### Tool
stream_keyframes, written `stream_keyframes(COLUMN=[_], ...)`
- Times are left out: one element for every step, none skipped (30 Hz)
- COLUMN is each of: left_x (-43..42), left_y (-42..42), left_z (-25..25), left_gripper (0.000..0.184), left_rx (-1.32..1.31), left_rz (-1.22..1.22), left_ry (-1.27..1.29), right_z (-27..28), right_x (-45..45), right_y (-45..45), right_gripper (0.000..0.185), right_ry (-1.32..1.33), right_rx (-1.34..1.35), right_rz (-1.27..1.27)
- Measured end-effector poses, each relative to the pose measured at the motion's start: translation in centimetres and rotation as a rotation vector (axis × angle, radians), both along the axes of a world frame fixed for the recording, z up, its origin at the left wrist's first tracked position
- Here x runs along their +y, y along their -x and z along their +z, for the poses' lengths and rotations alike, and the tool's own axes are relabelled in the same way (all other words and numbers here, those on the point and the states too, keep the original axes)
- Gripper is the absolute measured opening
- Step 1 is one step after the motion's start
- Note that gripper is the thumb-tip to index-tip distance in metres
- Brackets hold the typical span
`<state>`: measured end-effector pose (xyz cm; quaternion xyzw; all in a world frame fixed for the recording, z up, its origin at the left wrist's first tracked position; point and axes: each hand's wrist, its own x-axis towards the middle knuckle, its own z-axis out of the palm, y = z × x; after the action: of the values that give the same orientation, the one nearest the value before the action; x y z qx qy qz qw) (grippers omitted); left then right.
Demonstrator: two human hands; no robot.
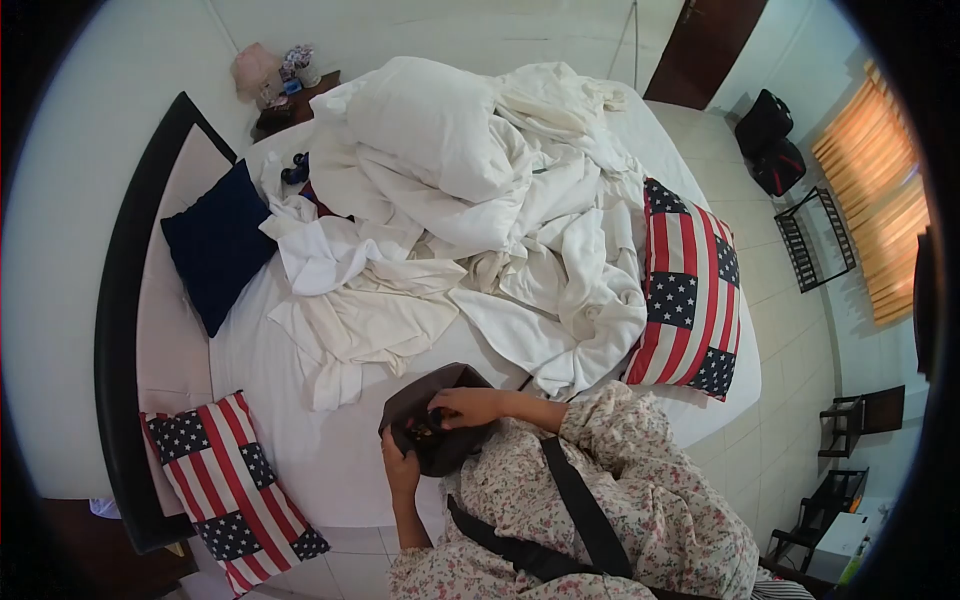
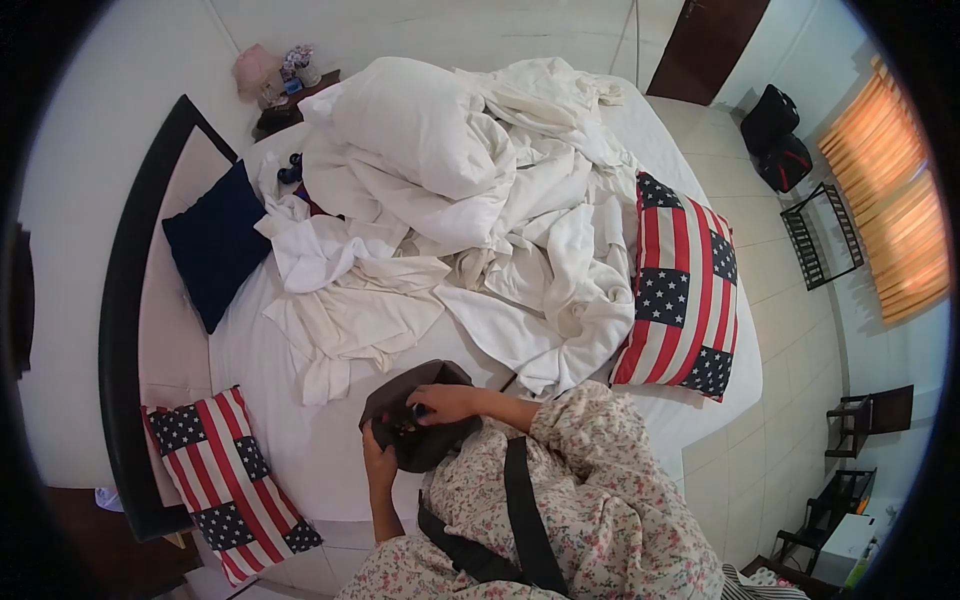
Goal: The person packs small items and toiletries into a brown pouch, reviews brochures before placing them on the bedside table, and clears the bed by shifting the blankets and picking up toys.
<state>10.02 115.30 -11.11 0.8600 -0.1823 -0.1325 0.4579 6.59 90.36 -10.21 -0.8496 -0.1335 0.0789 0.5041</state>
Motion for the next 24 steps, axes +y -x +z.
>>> stream_keyframes(left_x=[0.0,0.1,0.3,0.6,0.9,1.0,1.1,1.2,1.4,1.5,1.2,0.8,0.5,0.2,0.0,-0.1,-0.2,-0.4,-0.4,-0.5,-0.5,-0.4,-0.5,-0.7], left_y=[0.1,0.1,0.1,0.1,0.1,0.0,-0.1,-0.2,-0.2,-0.2,-0.4,-0.5,-0.6,-0.6,-0.6,-0.8,-0.7,-0.6,-0.6,-0.7,-0.8,-0.8,-0.9,-0.9], left_z=[0.5,0.8,0.9,0.9,0.6,0.3,-0.1,-0.5,-1.0,-1.8,-2.2,-2.3,-1.9,-1.5,-1.3,-1.2,-1.0,-0.9,-0.6,-0.4,-0.6,-0.8,-1.0,-0.8], left_gripper=[0.064,0.064,0.064,0.064,0.064,0.064,0.064,0.064,0.066,0.067,0.069,0.069,0.068,0.068,0.068,0.068,0.068,0.068,0.067,0.067,0.067,0.067,0.067,0.067], left_rx=[-0.003,-0.004,0.010,0.025,0.041,0.064,0.087,0.108,0.115,0.121,0.125,0.122,0.120,0.120,0.115,0.111,0.108,0.127,0.145,0.160,0.161,0.161,0.161,0.153], left_rz=[0.016,0.031,0.035,0.039,0.042,0.045,0.046,0.044,0.057,0.070,0.083,0.079,0.077,0.077,0.068,0.062,0.059,0.067,0.073,0.076,0.074,0.070,0.065,0.058], left_ry=[-0.017,-0.034,-0.052,-0.070,-0.086,-0.083,-0.082,-0.082,-0.078,-0.072,-0.066,-0.072,-0.081,-0.090,-0.112,-0.133,-0.156,-0.155,-0.158,-0.161,-0.160,-0.159,-0.156,-0.167], right_z=[-0.3,-0.5,-0.4,-0.3,-0.4,-1.9,-4.1,-5.2,-5.3,-6.4,-7.1,-5.3,-3.4,-3.4,-3.6,-3.5,-3.5,-3.3,-3.5,-3.7,-3.6,-3.7,-3.7,-3.4], right_x=[0.1,-0.6,-1.7,-3.4,-5.1,-7.5,-10.5,-14.2,-17.6,-20.9,-23.8,-25.6,-26.8,-27.8,-28.6,-29.2,-29.7,-29.9,-30.0,-30.0,-30.0,-29.9,-29.9,-29.8], right_y=[-0.1,-0.4,-0.8,-1.2,-1.4,-1.5,-1.2,-0.2,0.9,2.8,4.6,6.5,8.4,9.9,11.2,12.3,13.4,14.5,15.6,16.7,17.3,17.6,17.9,18.1], right_gripper=[0.038,0.043,0.044,0.044,0.044,0.046,0.048,0.050,0.053,0.051,0.050,0.046,0.043,0.038,0.033,0.029,0.024,0.020,0.020,0.019,0.019,0.019,0.018,0.018], right_ry=[0.277,0.230,0.118,0.006,-0.104,0.070,0.244,0.608,1.103,1.188,1.272,1.275,1.268,1.274,1.279,1.273,1.265,1.255,1.272,1.287,1.303,1.281,1.316,1.351], right_rx=[-0.151,-0.085,-0.017,0.052,0.122,0.112,0.101,-0.056,-0.076,-0.061,-0.047,0.141,0.330,0.254,0.175,0.204,0.232,0.263,0.280,0.298,0.316,0.370,0.338,0.307], right_rz=[0.032,0.019,-0.061,-0.140,-0.220,-0.325,-0.430,-0.476,-0.475,-0.534,-0.594,-0.598,-0.596,-0.696,-0.792,-0.863,-0.930,-0.996,-1.024,-1.056,-1.090,-1.125,-1.111,-1.097])
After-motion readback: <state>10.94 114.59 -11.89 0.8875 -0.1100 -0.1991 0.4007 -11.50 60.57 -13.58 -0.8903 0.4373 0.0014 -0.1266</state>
